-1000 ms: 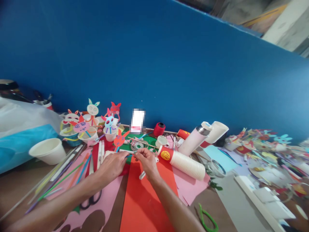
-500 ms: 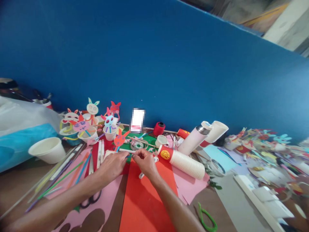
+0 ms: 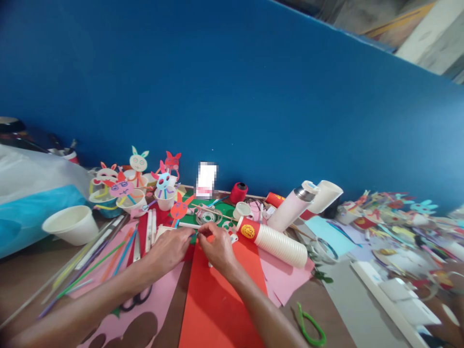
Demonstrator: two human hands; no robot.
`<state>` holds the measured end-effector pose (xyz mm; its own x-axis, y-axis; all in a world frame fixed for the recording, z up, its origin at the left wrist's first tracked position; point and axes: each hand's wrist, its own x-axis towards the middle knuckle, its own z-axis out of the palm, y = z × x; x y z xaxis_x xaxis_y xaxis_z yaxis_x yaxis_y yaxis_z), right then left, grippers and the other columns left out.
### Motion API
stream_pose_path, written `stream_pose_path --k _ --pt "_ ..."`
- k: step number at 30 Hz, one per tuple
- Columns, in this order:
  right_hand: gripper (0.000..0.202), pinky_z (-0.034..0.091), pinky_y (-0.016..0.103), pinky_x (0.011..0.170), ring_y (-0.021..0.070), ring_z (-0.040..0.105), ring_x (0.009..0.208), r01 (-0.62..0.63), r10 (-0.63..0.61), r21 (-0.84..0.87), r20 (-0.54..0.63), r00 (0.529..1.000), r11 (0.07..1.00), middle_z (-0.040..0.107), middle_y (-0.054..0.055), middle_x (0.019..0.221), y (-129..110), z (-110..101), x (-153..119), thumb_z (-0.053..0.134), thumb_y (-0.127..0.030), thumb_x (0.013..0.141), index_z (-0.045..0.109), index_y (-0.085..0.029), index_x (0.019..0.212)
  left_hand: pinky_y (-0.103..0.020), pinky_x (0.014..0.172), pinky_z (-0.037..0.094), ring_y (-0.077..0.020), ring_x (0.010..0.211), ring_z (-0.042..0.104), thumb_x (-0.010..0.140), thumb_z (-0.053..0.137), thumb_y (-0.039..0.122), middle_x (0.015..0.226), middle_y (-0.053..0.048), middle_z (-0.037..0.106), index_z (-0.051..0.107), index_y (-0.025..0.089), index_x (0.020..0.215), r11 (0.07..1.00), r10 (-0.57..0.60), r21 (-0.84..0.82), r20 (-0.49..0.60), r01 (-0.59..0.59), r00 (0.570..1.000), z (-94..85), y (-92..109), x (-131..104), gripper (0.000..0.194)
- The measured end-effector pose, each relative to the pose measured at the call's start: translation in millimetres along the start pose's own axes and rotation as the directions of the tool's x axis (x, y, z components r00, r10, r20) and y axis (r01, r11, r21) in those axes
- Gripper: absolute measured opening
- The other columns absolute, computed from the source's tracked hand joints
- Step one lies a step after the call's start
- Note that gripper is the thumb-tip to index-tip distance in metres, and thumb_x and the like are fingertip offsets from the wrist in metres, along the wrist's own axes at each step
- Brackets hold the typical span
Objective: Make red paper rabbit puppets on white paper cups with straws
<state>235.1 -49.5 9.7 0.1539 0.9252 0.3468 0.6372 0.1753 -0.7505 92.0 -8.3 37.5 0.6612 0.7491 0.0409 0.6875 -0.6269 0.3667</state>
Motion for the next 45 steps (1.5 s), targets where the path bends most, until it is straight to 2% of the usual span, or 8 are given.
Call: stream_pose_path --k 11,19,22,26,28,35,42,45 --pt "0.014 0.035 0.030 0.074 0.0164 0.058 0.070 0.070 -0.069 -0.142 0.015 0.998 0.987 0.064 -0.001 0.069 -4 -3 -2 0.051 -0.016 0.073 0.058 -0.023 0.082 -0.028 0.060 0.040 -0.0215 0.074 0.063 0.084 0.032 0.023 0.076 -0.008 0.067 0.058 0.018 0.079 1.000 -0.002 0.022 -0.007 0.002 1.000 3.3 1 1 0.028" --pt "0.016 0.039 0.028 0.069 0.0164 0.056 0.071 0.091 -0.089 -0.075 0.031 0.996 0.993 0.062 0.000 0.071 -3 1 -4 0.049 -0.013 0.071 0.056 -0.021 0.083 -0.026 0.059 0.039 -0.0203 0.073 0.063 0.082 0.035 0.020 0.075 -0.007 0.067 0.059 0.018 0.079 0.999 -0.009 0.031 0.005 0.009 1.000 1.9 2 1 0.024" --pt "0.017 0.042 0.026 0.066 0.0150 0.057 0.069 0.032 -0.035 0.048 0.056 0.998 0.998 0.061 0.000 0.071 1 -1 -1 0.050 -0.015 0.071 0.055 -0.020 0.086 -0.026 0.059 0.039 -0.0193 0.072 0.063 0.082 0.034 0.020 0.075 -0.006 0.066 0.058 0.018 0.078 1.000 0.007 0.031 -0.015 -0.007 1.000 2.5 2 0 0.025" --pt "0.017 0.045 0.026 0.066 0.0148 0.060 0.071 -0.157 0.116 0.262 0.166 0.979 0.952 0.064 0.001 0.076 8 -10 6 0.048 -0.020 0.074 0.055 -0.020 0.090 -0.025 0.058 0.037 -0.0186 0.069 0.062 0.084 0.032 0.023 0.072 -0.005 0.065 0.057 0.018 0.075 0.999 0.021 0.042 -0.040 -0.019 0.999 3.7 0 0 0.026" --pt "0.017 0.045 0.026 0.066 0.0147 0.060 0.070 -0.197 0.147 0.287 0.189 0.971 0.937 0.065 0.002 0.077 11 -15 9 0.045 -0.024 0.078 0.058 -0.019 0.087 -0.025 0.057 0.037 -0.0183 0.068 0.061 0.083 0.033 0.022 0.071 -0.005 0.065 0.056 0.019 0.074 0.999 0.029 0.047 -0.040 -0.027 0.999 4.5 -1 0 0.026" --pt "0.024 0.040 0.022 0.058 0.0126 0.055 0.061 -0.082 0.062 0.075 0.239 0.969 0.994 0.060 -0.002 0.062 7 -7 1 0.047 -0.033 0.079 0.061 -0.019 0.066 -0.026 0.057 0.037 -0.0190 0.069 0.061 0.079 0.035 0.013 0.075 -0.005 0.065 0.055 0.019 0.078 0.995 0.099 0.038 -0.078 -0.096 0.992 8.0 -4 0 0.021" --pt "0.027 0.035 0.020 0.052 0.0110 0.052 0.056 -0.058 0.048 0.040 0.217 0.975 0.997 0.057 -0.002 0.058 14 1 0 0.046 -0.032 0.081 0.058 -0.017 0.062 -0.027 0.062 0.040 -0.0205 0.073 0.061 0.082 0.033 0.018 0.077 -0.008 0.065 0.056 0.017 0.080 0.996 0.087 0.021 -0.017 -0.086 0.996 9.2 -5 2 0.023" --pt "0.025 0.034 0.019 0.052 0.0108 0.051 0.056 -0.059 0.051 0.035 0.210 0.976 0.998 0.057 -0.002 0.058 14 2 0 0.045 -0.029 0.081 0.058 -0.016 0.062 -0.028 0.066 0.041 -0.0210 0.080 0.061 0.080 0.035 0.015 0.087 -0.008 0.065 0.056 0.017 0.090 0.992 0.113 -0.052 -0.088 -0.117 0.990 3.5 -3 -1 0.023"
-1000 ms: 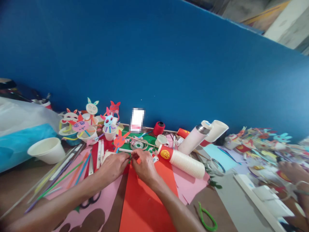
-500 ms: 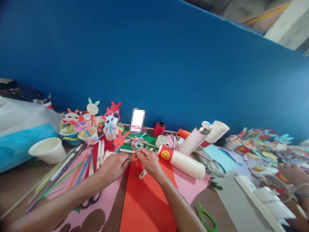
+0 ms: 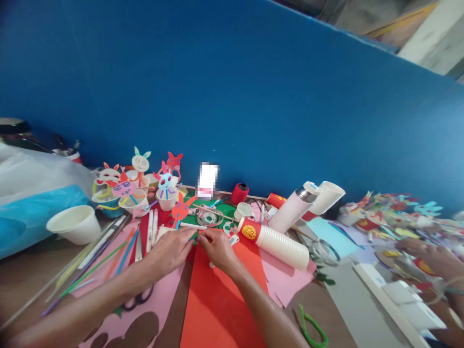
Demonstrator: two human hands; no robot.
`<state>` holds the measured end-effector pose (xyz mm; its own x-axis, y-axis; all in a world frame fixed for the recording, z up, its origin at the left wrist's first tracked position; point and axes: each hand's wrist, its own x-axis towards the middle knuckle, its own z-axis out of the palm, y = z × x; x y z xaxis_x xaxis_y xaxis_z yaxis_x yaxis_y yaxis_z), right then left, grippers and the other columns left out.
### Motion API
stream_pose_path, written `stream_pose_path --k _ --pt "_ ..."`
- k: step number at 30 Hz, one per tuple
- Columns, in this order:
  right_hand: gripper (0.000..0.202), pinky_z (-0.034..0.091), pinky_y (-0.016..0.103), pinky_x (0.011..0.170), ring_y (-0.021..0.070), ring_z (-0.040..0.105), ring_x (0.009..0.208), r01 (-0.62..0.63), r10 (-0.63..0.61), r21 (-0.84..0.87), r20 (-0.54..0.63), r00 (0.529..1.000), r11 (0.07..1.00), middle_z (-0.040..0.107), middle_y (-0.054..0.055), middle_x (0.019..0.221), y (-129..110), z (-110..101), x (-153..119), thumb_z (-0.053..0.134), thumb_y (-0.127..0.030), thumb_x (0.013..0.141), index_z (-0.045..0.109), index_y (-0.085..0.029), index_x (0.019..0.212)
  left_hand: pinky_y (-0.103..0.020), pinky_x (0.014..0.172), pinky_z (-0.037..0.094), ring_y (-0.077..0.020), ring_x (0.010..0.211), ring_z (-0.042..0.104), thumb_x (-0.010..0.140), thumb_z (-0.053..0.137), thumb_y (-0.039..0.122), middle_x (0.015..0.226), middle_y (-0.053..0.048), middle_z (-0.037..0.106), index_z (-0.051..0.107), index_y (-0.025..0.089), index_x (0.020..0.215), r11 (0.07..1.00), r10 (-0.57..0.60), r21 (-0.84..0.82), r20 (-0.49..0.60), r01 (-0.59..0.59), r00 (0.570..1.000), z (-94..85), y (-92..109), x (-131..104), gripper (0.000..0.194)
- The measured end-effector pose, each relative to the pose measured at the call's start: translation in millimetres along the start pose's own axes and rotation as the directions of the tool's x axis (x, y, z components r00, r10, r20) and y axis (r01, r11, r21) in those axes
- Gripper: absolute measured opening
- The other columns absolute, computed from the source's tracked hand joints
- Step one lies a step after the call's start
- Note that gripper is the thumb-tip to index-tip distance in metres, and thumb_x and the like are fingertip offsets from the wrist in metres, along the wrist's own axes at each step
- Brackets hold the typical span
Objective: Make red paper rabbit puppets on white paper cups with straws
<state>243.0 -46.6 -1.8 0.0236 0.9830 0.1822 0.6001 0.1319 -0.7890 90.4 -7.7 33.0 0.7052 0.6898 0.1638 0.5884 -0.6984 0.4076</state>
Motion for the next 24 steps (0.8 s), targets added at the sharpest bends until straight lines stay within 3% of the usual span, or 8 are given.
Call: stream_pose_path --k 3,6,8,10,14,17,22,24 --pt "0.024 0.034 0.019 0.054 0.0107 0.051 0.057 -0.001 0.000 -0.005 -0.014 1.000 1.000 0.056 -0.002 0.058 -1 -1 0 0.046 -0.027 0.080 0.057 -0.016 0.061 -0.025 0.067 0.041 -0.0172 0.080 0.060 0.081 0.036 0.018 0.096 -0.005 0.063 0.056 0.021 0.097 0.992 0.011 -0.124 -0.145 -0.029 0.989 -10.6 0 -8 0.025" --pt "0.024 0.035 0.020 0.055 0.0107 0.051 0.057 -0.010 0.011 0.031 -0.042 0.999 0.999 0.056 -0.002 0.058 0 -4 1 0.046 -0.026 0.080 0.055 -0.016 0.059 -0.022 0.062 0.040 -0.0122 0.064 0.057 0.081 0.041 0.027 0.087 -0.002 0.064 0.059 0.021 0.090 0.962 -0.084 -0.273 -0.277 0.006 0.957 -21.0 -11 -23 0.021" --pt "0.025 0.036 0.020 0.057 0.0110 0.051 0.058 -0.011 0.016 0.077 -0.055 0.998 0.997 0.056 -0.002 0.058 3 -7 3 0.045 -0.025 0.079 0.055 -0.016 0.059 -0.020 0.053 0.039 -0.0115 0.054 0.053 0.079 0.044 0.033 0.065 0.000 0.061 0.060 0.020 0.078 0.907 -0.216 -0.408 -0.236 0.105 0.948 -25.6 -26 -35 0.021" --pt "0.024 0.037 0.021 0.058 0.0115 0.052 0.058 -0.018 0.026 0.127 -0.063 0.998 0.992 0.056 -0.002 0.057 7 -10 6 0.045 -0.026 0.080 0.054 -0.017 0.060 -0.020 0.049 0.038 -0.0122 0.051 0.053 0.077 0.047 0.038 0.053 0.002 0.057 0.058 0.018 0.068 0.784 -0.379 -0.571 -0.132 0.242 0.916 -27.7 -43 -44 0.025" --pt "0.023 0.038 0.022 0.057 0.0117 0.050 0.057 -0.041 0.065 0.200 -0.113 0.992 0.979 0.055 -0.001 0.057 13 -14 11 0.048 -0.029 0.078 0.055 -0.017 0.061 -0.021 0.043 0.039 -0.0179 0.058 0.059 0.070 0.052 0.047 0.058 -0.003 0.062 0.060 0.016 0.064 0.505 -0.511 -0.736 0.165 0.450 0.843 -24.8 -68 -48 0.033" --pt "0.023 0.038 0.022 0.058 0.0116 0.049 0.057 -0.023 0.054 0.237 -0.125 0.991 0.971 0.054 -0.001 0.056 15 -15 12 0.049 -0.030 0.078 0.056 -0.016 0.060 -0.024 0.050 0.044 -0.0220 0.072 0.061 0.066 0.058 0.046 0.071 -0.006 0.067 0.066 0.015 0.078 0.350 -0.467 -0.803 0.296 0.482 0.833 -20.4 -68 -42 0.034" --pt "0.023 0.039 0.023 0.058 0.0121 0.051 0.059 0.001 0.035 0.274 -0.125 0.992 0.962 0.056 0.000 0.059 18 -14 12 0.048 -0.032 0.078 0.057 -0.016 0.063 -0.031 0.074 0.046 -0.0217 0.090 0.059 0.073 0.058 0.035 0.097 -0.008 0.066 0.058 0.019 0.107 -0.063 -0.247 -0.952 0.306 0.300 0.920 -14.1 -54 -33 0.038" --pt "0.023 0.039 0.023 0.058 0.0121 0.051 0.058 0.004 0.033 0.272 -0.131 0.991 0.962 0.056 0.000 0.059 19 -13 12 0.049 -0.032 0.078 0.057 -0.016 0.063 -0.031 0.078 0.045 -0.0206 0.090 0.059 0.075 0.057 0.031 0.100 -0.007 0.065 0.054 0.021 0.113 -0.178 -0.162 -0.944 0.306 0.277 0.938 -10.6 -51 -32 0.039"
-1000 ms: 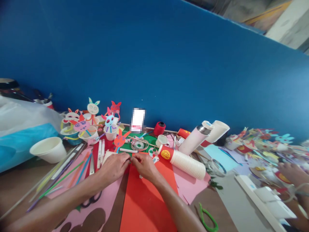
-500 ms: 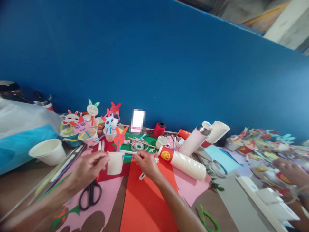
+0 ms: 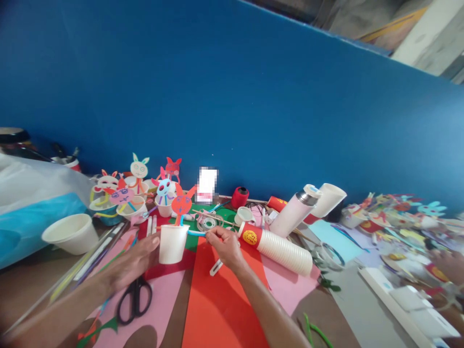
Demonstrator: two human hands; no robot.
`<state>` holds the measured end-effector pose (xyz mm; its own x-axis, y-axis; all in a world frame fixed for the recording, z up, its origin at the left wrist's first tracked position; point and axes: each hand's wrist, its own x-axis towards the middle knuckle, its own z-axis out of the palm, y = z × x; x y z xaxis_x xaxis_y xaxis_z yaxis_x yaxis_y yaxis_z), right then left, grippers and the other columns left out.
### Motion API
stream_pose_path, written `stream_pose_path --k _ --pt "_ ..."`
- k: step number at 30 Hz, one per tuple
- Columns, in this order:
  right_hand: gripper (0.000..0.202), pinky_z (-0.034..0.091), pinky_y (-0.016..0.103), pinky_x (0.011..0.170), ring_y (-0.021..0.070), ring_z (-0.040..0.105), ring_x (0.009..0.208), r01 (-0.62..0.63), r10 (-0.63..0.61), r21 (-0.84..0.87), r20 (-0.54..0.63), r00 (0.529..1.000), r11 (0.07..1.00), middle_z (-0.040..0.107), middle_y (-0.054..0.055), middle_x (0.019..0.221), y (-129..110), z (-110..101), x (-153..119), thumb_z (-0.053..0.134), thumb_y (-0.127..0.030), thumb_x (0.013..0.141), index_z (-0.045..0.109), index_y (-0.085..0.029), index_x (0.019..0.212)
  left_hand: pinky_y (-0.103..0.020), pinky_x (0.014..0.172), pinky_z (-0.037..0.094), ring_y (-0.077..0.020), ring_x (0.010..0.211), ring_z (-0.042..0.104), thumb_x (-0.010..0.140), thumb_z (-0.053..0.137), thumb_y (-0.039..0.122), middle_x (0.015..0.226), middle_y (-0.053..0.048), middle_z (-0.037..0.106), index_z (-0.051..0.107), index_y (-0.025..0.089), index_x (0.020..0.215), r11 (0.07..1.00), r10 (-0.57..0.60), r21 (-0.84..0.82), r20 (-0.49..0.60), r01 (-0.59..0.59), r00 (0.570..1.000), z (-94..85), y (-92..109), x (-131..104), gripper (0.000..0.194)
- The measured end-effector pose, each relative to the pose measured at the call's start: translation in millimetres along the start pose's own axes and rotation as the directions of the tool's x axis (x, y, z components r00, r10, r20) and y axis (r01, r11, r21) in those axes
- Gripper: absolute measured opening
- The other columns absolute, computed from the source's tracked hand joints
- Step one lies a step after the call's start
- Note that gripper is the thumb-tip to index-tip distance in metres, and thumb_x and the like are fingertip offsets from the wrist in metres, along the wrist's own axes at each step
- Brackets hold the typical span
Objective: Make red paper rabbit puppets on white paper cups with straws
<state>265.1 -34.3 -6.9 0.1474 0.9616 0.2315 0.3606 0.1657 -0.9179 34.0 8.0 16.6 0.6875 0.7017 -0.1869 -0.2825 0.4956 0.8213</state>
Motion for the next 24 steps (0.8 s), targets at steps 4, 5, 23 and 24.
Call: stream_pose_path --k 4,5,23,24 --pt "0.022 0.040 0.023 0.059 0.0123 0.051 0.059 -0.003 0.003 -0.002 -0.007 1.000 1.000 0.056 0.000 0.059 0 0 0 0.050 -0.031 0.077 0.057 -0.016 0.063 -0.031 0.079 0.045 -0.0189 0.088 0.060 0.074 0.059 0.023 0.097 -0.005 0.066 0.050 0.025 0.117 0.996 0.003 -0.090 0.012 -0.002 1.000 0.9 -6 6 0.044" --pt "0.022 0.040 0.023 0.059 0.0122 0.052 0.059 -0.007 0.007 0.002 -0.002 1.000 1.000 0.056 0.000 0.058 0 0 0 0.050 -0.031 0.077 0.057 -0.016 0.062 -0.031 0.079 0.045 -0.0189 0.088 0.060 0.073 0.060 0.021 0.096 -0.005 0.066 0.050 0.024 0.117 0.995 0.006 -0.096 0.000 -0.006 1.000 0.9 -6 7 0.045" --pt "0.036 0.038 0.023 0.056 0.0101 0.048 0.053 -0.086 0.076 0.141 0.077 0.994 0.986 0.057 0.001 0.058 -2 2 0 0.043 -0.042 0.083 0.058 -0.014 0.064 -0.028 0.075 0.049 -0.0168 0.086 0.062 0.075 0.058 0.019 0.091 -0.002 0.067 0.055 0.024 0.108 0.987 -0.031 -0.158 -0.062 0.021 0.998 -6.0 -17 11 0.033" --pt "0.035 0.038 0.023 0.056 0.0101 0.048 0.053 -0.094 0.084 0.144 0.073 0.994 0.985 0.057 0.001 0.058 -2 2 0 0.043 -0.042 0.082 0.059 -0.015 0.066 -0.028 0.075 0.049 -0.0170 0.086 0.062 0.075 0.058 0.019 0.091 -0.002 0.067 0.055 0.024 0.109 0.987 -0.031 -0.157 -0.061 0.022 0.998 -5.7 -16 11 0.034"
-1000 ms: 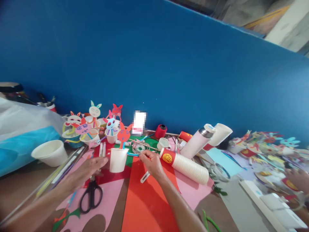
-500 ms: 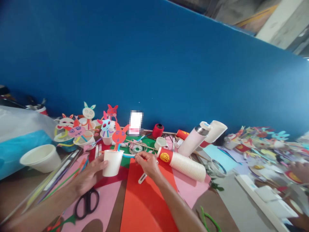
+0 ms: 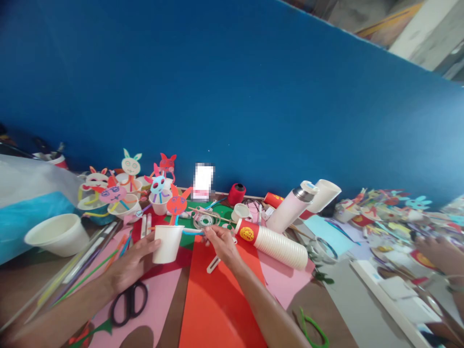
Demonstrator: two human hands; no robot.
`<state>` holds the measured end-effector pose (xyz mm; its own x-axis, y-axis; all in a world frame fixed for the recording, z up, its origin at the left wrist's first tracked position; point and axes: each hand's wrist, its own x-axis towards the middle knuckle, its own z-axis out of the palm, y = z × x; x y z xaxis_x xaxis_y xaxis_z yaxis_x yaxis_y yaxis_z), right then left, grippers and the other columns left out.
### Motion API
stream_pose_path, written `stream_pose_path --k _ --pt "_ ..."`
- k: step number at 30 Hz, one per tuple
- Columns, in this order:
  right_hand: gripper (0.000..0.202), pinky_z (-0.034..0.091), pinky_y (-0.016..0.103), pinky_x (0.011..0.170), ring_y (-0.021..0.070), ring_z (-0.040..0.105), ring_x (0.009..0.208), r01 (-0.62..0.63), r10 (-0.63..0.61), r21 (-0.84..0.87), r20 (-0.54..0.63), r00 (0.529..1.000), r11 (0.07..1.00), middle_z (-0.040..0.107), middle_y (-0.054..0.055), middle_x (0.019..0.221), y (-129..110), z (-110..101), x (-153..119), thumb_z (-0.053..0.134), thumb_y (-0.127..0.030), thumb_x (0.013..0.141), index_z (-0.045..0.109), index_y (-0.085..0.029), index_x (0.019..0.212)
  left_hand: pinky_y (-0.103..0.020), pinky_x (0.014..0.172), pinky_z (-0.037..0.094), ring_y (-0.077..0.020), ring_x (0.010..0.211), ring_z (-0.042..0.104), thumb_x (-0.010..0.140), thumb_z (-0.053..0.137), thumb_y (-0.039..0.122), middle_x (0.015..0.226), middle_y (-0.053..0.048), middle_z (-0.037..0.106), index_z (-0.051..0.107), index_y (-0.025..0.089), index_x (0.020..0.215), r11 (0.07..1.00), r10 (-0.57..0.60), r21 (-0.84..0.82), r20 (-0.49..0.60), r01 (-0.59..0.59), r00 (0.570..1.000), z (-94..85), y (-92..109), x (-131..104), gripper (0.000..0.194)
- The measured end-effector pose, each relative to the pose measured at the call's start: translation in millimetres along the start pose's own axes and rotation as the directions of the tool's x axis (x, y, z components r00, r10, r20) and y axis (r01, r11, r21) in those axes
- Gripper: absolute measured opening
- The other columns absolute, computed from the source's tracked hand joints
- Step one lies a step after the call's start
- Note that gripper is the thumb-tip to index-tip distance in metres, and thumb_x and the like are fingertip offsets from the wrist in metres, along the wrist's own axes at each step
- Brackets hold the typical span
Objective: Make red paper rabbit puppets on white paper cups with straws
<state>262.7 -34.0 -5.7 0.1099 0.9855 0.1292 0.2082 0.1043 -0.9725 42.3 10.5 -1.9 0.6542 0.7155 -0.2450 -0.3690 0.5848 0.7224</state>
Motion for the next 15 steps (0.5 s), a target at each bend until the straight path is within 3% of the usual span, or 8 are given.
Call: stream_pose_path --k 7,15 --pt "0.025 0.039 0.022 0.053 0.0107 0.050 0.051 -0.075 0.074 -0.015 -0.058 0.996 0.997 0.058 0.000 0.057 6.8 3.5 2.1 0.054 -0.039 0.074 0.060 -0.015 0.068 -0.029 0.076 0.049 -0.0185 0.087 0.062 0.071 0.063 0.019 0.094 -0.004 0.067 0.054 0.023 0.110 1.000 -0.016 0.022 -0.029 0.017 0.999 2.7 0.4 -2.2 0.040" --pt "0.016 0.037 0.020 0.049 0.0092 0.048 0.050 -0.033 0.031 -0.030 -0.085 0.996 0.999 0.057 -0.001 0.056 10.1 7.2 3.1 0.054 -0.029 0.073 0.063 -0.016 0.075 -0.031 0.074 0.049 -0.0191 0.084 0.063 0.073 0.061 0.021 0.093 -0.004 0.067 0.051 0.023 0.112 0.999 -0.027 0.025 -0.035 0.028 0.999 3.6 0.9 -2.5 0.040"
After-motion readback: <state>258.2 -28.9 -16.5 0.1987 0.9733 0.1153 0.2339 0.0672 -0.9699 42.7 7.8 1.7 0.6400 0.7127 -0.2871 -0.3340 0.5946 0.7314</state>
